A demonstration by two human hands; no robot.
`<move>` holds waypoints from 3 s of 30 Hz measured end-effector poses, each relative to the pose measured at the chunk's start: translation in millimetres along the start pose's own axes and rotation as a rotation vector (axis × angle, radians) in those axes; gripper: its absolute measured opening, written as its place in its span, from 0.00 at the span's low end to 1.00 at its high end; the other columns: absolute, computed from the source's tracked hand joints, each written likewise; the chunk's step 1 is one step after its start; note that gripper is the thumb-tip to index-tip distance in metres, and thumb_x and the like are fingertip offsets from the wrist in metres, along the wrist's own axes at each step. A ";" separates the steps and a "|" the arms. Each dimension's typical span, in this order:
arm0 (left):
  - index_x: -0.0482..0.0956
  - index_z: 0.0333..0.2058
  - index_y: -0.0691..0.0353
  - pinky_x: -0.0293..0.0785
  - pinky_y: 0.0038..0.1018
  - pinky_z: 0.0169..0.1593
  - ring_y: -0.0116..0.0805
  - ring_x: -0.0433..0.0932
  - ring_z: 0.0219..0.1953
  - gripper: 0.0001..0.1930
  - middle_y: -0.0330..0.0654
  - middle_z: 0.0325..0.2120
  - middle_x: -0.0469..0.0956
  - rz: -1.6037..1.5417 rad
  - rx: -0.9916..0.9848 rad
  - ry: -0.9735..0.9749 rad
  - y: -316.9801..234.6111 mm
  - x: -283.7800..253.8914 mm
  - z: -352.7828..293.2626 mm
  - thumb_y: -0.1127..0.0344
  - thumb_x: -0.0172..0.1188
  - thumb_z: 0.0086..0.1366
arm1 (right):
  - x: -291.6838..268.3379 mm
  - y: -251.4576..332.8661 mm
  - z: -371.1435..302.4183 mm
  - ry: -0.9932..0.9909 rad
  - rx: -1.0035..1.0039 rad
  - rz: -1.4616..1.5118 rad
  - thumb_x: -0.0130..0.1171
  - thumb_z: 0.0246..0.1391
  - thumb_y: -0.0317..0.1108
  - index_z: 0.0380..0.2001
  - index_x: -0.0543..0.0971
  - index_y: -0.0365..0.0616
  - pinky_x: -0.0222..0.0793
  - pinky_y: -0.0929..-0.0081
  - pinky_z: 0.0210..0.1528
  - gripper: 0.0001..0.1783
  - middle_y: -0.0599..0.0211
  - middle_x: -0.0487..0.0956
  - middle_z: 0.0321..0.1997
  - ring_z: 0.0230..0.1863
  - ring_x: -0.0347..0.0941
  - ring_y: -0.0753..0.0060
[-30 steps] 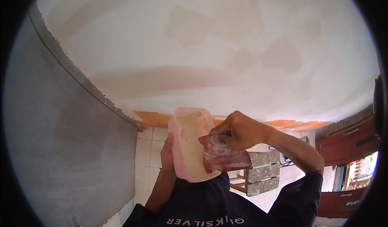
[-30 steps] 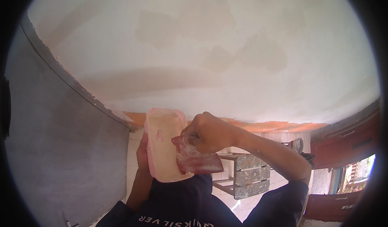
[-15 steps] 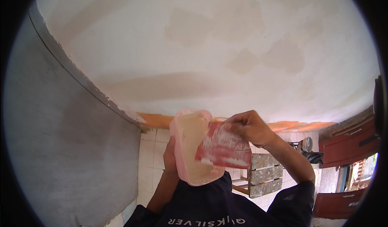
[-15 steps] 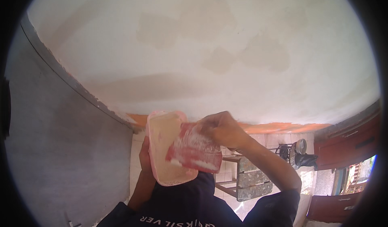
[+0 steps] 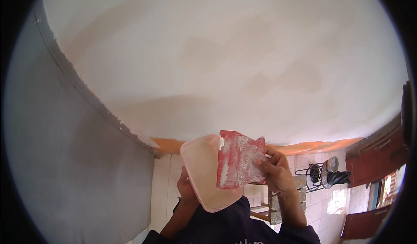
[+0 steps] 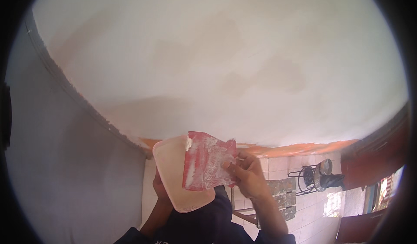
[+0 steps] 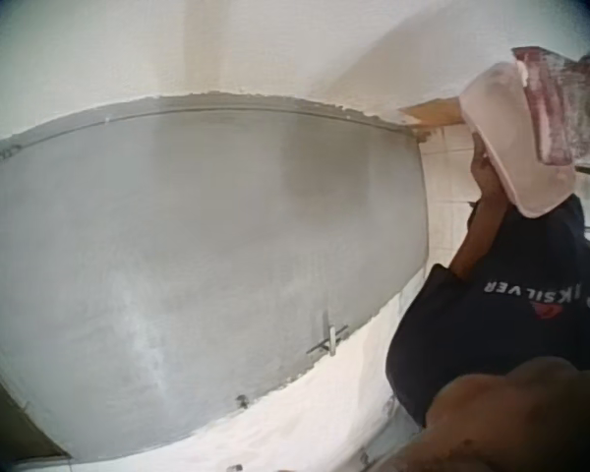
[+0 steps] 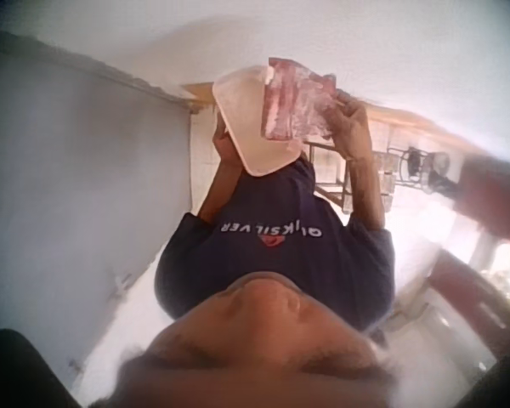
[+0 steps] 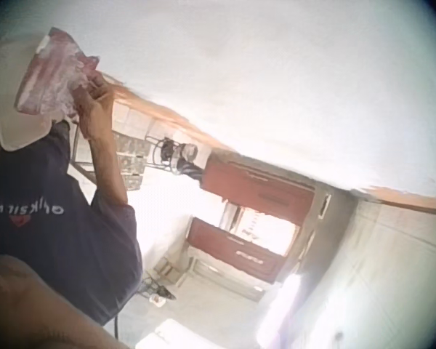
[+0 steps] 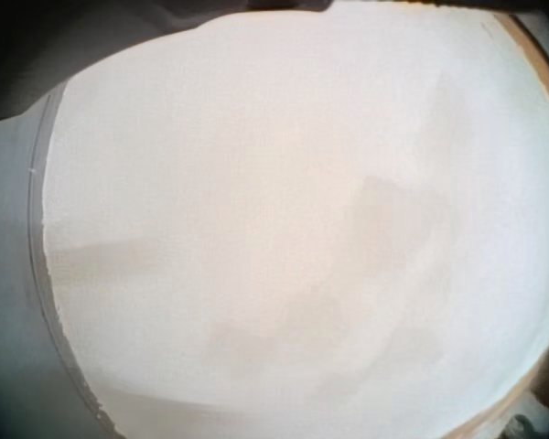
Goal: The person applies white putty to a wall using a red scraper, repeatedly dipping the scraper into a small plastic tub to gather more material.
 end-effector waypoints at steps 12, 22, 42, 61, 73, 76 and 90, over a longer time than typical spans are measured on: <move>0.56 0.66 0.60 0.64 0.47 0.64 0.50 0.66 0.63 0.33 0.49 0.63 0.64 0.075 0.045 0.034 -18.0 -3.6 -4.2 0.43 0.37 0.73 | -24.3 -35.8 9.4 -0.097 -0.228 0.539 0.53 0.59 0.24 0.50 0.73 0.33 0.76 0.67 0.48 0.15 0.56 0.79 0.48 0.47 0.79 0.64; 0.58 0.65 0.60 0.69 0.45 0.61 0.51 0.70 0.59 0.31 0.50 0.61 0.67 0.191 0.214 0.025 -29.7 17.6 -4.6 0.45 0.39 0.73 | -29.4 15.6 28.6 -0.265 -0.670 0.394 0.51 0.62 0.28 0.44 0.74 0.33 0.74 0.69 0.36 0.10 0.61 0.79 0.39 0.36 0.77 0.69; 0.58 0.66 0.59 0.65 0.49 0.63 0.52 0.67 0.62 0.32 0.49 0.62 0.65 0.137 0.192 0.009 -11.4 10.0 13.3 0.43 0.38 0.73 | -84.6 132.9 8.5 -0.436 -0.978 0.257 0.57 0.60 0.30 0.44 0.75 0.32 0.66 0.76 0.28 0.12 0.68 0.76 0.31 0.27 0.70 0.77; 0.58 0.66 0.58 0.63 0.52 0.64 0.53 0.66 0.62 0.32 0.49 0.63 0.64 0.077 0.157 -0.022 71.9 48.1 26.3 0.43 0.40 0.72 | -118.3 218.9 90.5 -1.165 -1.742 -1.633 0.55 0.47 0.15 0.50 0.78 0.36 0.79 0.67 0.47 0.24 0.54 0.74 0.60 0.60 0.72 0.53; 0.58 0.66 0.57 0.62 0.53 0.64 0.54 0.66 0.63 0.32 0.48 0.64 0.64 0.066 0.201 -0.022 95.3 49.4 13.9 0.43 0.41 0.71 | -114.7 280.1 -7.5 -1.097 -1.996 -1.324 0.58 0.43 0.13 0.44 0.80 0.39 0.78 0.69 0.36 0.22 0.59 0.82 0.42 0.41 0.80 0.58; 0.58 0.66 0.57 0.62 0.54 0.64 0.54 0.66 0.63 0.32 0.48 0.64 0.64 0.065 0.206 -0.022 99.6 49.1 11.2 0.43 0.42 0.71 | -109.4 293.0 13.2 -1.060 -1.933 -1.443 0.58 0.39 0.16 0.42 0.80 0.38 0.77 0.72 0.34 0.21 0.62 0.80 0.42 0.41 0.79 0.61; 0.58 0.67 0.56 0.60 0.56 0.64 0.55 0.65 0.63 0.33 0.48 0.64 0.63 0.047 0.278 -0.034 100.1 33.5 -14.0 0.42 0.43 0.71 | -139.6 225.6 12.4 -0.827 -1.944 -1.331 0.57 0.42 0.12 0.44 0.82 0.38 0.79 0.67 0.41 0.23 0.58 0.82 0.42 0.44 0.80 0.57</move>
Point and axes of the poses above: each hand's wrist, its own z-axis towards the middle knuckle, its own x-axis out of the palm, y = z × x, the point moved 2 cm from there along z, towards the middle knuckle
